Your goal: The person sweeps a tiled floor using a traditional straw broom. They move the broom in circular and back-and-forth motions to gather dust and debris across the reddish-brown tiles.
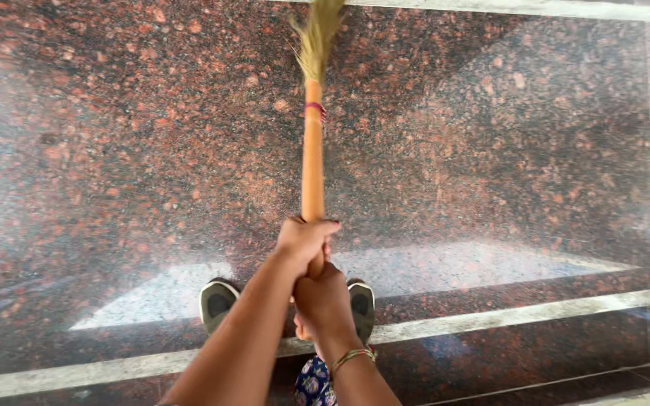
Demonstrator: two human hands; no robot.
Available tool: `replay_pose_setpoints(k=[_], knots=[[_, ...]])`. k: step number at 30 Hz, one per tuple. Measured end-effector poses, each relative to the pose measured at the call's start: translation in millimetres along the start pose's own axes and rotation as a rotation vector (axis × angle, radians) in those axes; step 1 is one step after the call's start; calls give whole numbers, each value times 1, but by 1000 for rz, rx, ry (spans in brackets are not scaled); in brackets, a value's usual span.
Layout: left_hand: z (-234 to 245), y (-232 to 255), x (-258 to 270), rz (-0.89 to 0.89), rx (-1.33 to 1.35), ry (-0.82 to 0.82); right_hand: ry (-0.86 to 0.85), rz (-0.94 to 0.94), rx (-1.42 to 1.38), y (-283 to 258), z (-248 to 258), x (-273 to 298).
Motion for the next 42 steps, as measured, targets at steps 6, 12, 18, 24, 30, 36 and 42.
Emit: replay_pose_setpoints(k=[6, 12, 18, 24, 30, 36, 42], knots=[[69, 22, 20, -79, 67, 169, -151, 103, 265, -15, -22, 25], [102, 14, 24, -26, 214, 329, -327, 59, 279, -9, -35, 12], [45, -19, 23, 42, 141, 304, -293, 32, 115, 28, 6, -8], [-30, -36, 21, -29, -26, 194, -134, 32, 3, 52, 46, -28], [-22, -18, 30, 18, -36, 7, -101, -78, -180, 34, 26, 2], [44, 5, 56, -9, -90, 132, -177, 71, -25, 20, -16, 37], [91, 4, 43, 27, -21, 331, -392, 2, -24, 22, -41, 16]])
Point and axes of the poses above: each hand's wrist, its own x-axis away from the middle knuckle, its own z-axis out of the back of the hand, y = z × x, the point moved 1 cm from there along -x, towards the middle knuckle, and after that the axes turned 11 degrees about x, right-handed, at the moved point
